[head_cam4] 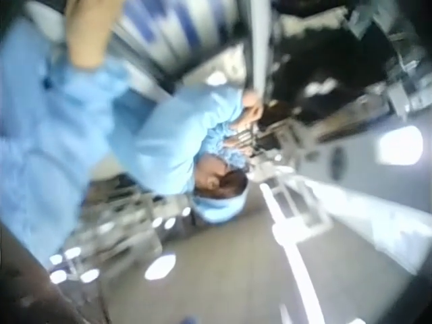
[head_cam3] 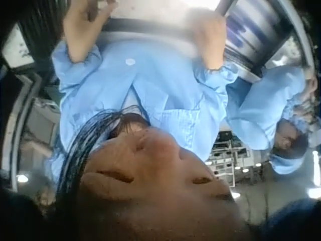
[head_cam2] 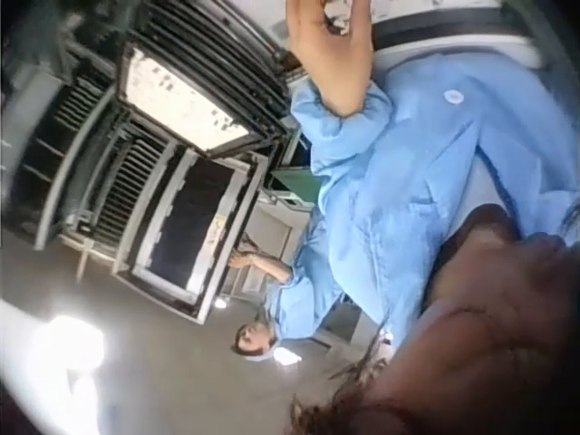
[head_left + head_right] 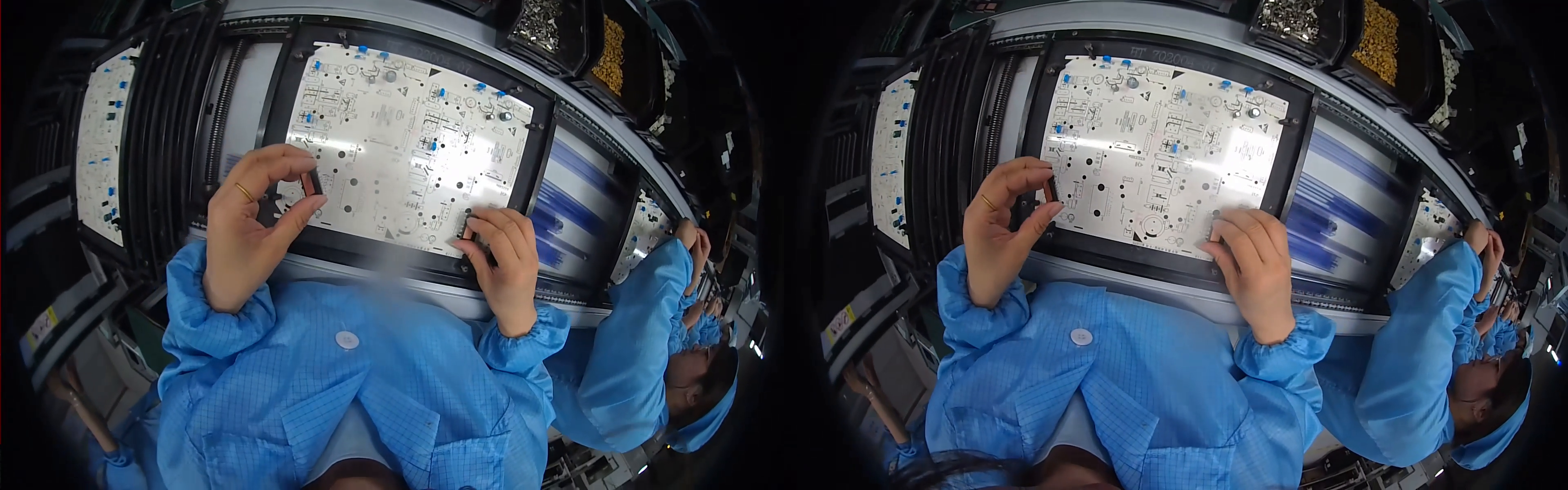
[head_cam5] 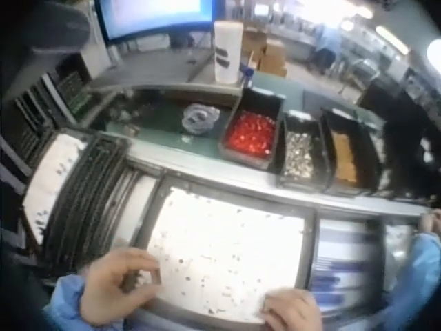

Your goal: The person inserts electronic components into a circuit board by hand, moves the board along the conveyor, loads another board into the workspace, and inserts additional components into it.

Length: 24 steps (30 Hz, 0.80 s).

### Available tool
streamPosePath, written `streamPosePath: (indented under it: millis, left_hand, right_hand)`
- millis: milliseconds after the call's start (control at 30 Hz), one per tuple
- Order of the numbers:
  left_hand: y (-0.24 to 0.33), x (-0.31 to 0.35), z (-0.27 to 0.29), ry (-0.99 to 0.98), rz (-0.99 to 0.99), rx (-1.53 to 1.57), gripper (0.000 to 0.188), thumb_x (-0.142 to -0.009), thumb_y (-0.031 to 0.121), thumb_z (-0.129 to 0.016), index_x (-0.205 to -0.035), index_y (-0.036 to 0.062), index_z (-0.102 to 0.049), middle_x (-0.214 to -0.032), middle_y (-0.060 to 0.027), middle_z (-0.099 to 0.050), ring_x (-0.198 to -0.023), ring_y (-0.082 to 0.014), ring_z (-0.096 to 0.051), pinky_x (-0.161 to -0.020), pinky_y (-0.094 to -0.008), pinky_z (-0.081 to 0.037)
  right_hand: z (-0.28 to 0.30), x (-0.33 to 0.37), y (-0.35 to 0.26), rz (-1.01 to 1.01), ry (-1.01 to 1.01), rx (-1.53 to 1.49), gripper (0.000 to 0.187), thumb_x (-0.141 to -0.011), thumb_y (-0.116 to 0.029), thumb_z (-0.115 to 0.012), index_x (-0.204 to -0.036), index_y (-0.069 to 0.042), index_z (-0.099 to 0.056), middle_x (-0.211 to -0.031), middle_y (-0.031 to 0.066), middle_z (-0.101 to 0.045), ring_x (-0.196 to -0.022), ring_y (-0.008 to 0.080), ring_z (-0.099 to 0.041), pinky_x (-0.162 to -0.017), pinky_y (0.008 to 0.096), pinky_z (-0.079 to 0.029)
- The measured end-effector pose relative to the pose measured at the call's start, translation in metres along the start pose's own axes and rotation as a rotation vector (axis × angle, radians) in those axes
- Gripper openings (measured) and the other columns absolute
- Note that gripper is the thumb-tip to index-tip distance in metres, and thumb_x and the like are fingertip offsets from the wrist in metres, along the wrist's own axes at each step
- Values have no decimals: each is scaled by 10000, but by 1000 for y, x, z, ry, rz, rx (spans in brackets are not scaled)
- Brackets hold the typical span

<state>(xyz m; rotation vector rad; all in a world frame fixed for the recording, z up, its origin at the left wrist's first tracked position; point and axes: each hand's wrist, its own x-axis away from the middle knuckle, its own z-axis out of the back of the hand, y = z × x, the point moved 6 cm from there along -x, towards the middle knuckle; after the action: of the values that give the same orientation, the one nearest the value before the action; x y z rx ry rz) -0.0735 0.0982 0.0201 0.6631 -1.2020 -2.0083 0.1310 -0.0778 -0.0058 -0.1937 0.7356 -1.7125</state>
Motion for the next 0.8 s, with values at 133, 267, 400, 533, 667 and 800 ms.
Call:
streamPosePath:
  millis: [133,267,400,533,667,800]
  left_hand:
    - [-10,4,-3,9,44,6,335,-729,-43,-730,-1048,17,-645,-1110,-101,-596,-942,-163,-599,-858,-275,-486]
    - [-16,5,-4,4,49,-48,330,-729,-34,-733,-1042,23,-647,-1098,-98,-604,-948,-175,-607,-853,-277,-488]
    - [-21,3,-4,-14,39,-52,324,-723,-25,-740,-1028,27,-643,-1091,-100,-607,-960,-189,-613,-849,-288,-493]
    - [-17,3,-7,-70,-8,-105,301,-720,-16,-741,-997,34,-634,-1084,-104,-606,-970,-225,-614,-850,-315,-497]
    - [-7,-3,-15,-207,-206,-263,275,-712,2,-736,-958,35,-619,-1057,-112,-601,-992,-293,-582,-871,-357,-485]
    - [-18,-3,-28,-301,-269,-212,301,-695,-5,-749,-969,23,-629,-1110,-98,-593,-1034,-288,-562,-877,-359,-479]
  right_hand:
    - [-4,0,1,3,26,11,353,-604,-36,-801,-927,-25,-659,-1004,90,-649,-952,283,-580,-798,357,-495]
    - [-7,-2,-1,-5,24,20,354,-605,-33,-802,-930,-23,-661,-1010,88,-653,-958,279,-583,-799,354,-497]
    - [-10,1,-4,-27,43,45,336,-610,-37,-793,-920,-25,-665,-1007,82,-654,-957,278,-586,-800,350,-493]
    - [-15,3,-2,-45,13,24,309,-634,-67,-789,-924,-24,-688,-1078,103,-649,-1010,289,-578,-837,351,-486]
    - [7,2,-6,-11,-33,120,273,-717,-164,-734,-972,-68,-712,-1175,136,-612,-1126,345,-512,-949,408,-416]
    - [33,18,23,-297,359,186,281,-950,-122,-505,-1185,3,-594,-1279,167,-544,-1187,309,-499,-1004,387,-375]
